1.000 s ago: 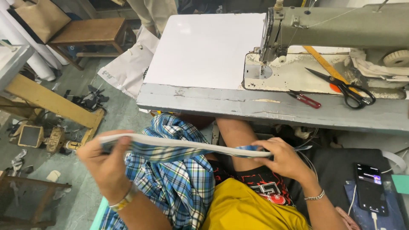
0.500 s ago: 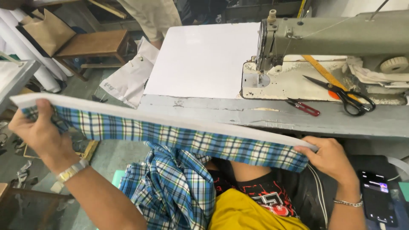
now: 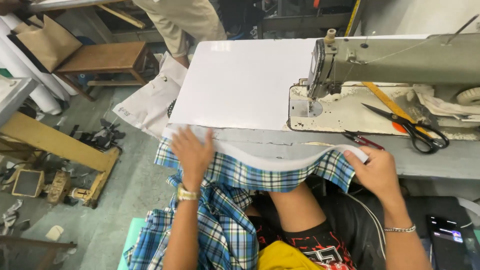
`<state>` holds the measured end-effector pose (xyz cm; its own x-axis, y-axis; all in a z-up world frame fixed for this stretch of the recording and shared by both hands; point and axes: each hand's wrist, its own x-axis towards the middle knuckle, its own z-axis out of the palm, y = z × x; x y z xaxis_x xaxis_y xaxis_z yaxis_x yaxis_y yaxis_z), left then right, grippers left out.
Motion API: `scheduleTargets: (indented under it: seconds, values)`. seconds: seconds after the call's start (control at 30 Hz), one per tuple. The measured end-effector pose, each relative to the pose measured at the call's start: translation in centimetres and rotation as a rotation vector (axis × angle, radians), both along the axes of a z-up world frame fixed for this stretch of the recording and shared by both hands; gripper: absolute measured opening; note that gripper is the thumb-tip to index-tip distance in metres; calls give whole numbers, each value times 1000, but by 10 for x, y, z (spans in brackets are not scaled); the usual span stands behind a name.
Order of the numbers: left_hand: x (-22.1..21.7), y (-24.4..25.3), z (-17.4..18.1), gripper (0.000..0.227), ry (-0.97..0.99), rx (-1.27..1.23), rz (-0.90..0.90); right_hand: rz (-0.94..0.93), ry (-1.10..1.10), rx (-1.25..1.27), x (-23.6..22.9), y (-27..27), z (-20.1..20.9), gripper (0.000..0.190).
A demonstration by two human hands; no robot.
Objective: Trimming excess fabric from a plaid garment component and aligning it with a white backing material on a sewing machine table.
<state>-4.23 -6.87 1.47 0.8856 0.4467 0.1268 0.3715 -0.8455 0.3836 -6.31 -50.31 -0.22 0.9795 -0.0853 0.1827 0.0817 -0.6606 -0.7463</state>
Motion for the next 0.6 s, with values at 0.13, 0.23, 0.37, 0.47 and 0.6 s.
scheduleTargets:
  seconds: [0.13,0.23,0.37,0.47,0.6]
  values:
    - [0,3,-38,103,-197,106,-131,4,69,-22,5,-5,2,43]
    - [24,28,-37,111,-43,115,-118,-20,133,61,4,0,18,20]
    - [54,57,-33,123,2,110,-144,-33,254,139,8,2,35,30]
    - [71,67,-43,123,-1,141,-112,-72,315,283,15,-2,34,31]
    - [78,68,-41,121,-8,159,-60,-109,380,264,16,1,45,29]
